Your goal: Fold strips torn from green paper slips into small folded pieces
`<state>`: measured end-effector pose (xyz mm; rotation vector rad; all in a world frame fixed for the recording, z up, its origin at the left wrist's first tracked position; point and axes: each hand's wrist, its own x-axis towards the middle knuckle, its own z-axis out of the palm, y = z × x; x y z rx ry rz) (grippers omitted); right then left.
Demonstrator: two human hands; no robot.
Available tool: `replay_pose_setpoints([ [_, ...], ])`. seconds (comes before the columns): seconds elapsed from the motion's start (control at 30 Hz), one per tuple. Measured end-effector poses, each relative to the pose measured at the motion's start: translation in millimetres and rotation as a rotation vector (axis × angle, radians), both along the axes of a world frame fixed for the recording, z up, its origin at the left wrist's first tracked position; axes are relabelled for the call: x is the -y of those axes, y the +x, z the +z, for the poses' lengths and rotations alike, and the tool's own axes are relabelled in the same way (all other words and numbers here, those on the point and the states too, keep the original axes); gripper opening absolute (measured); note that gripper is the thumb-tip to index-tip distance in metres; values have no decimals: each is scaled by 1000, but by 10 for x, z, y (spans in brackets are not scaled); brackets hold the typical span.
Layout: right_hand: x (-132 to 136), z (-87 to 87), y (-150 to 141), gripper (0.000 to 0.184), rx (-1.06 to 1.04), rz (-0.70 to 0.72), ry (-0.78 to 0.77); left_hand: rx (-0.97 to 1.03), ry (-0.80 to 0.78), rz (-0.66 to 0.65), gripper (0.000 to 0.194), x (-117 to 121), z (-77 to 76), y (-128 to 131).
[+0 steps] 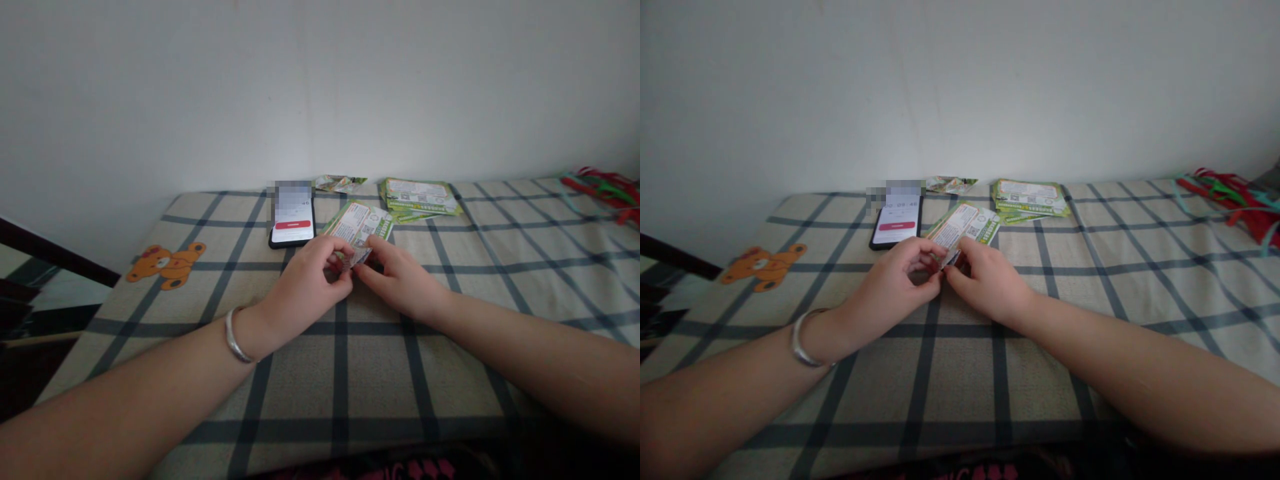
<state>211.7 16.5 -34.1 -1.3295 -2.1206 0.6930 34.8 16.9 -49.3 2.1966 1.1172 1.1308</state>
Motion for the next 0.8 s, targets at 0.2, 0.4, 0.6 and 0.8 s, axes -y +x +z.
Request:
replay_pose_setpoints([
  [0.2, -23, -20, 0, 2, -4, -13, -18, -49, 55, 8, 26, 22, 22, -3],
  [0.4, -36, -45, 4, 13, -84, -43, 18, 83, -125, -51, 31, -30, -44, -18],
  [0.6, -26, -46, 15, 10, -111, -22, 90, 134, -141, -82, 38, -55, -88, -14],
  [0.8, -8, -15, 11, 8, -89, 13, 139, 96, -120, -41, 33, -47, -59, -23],
])
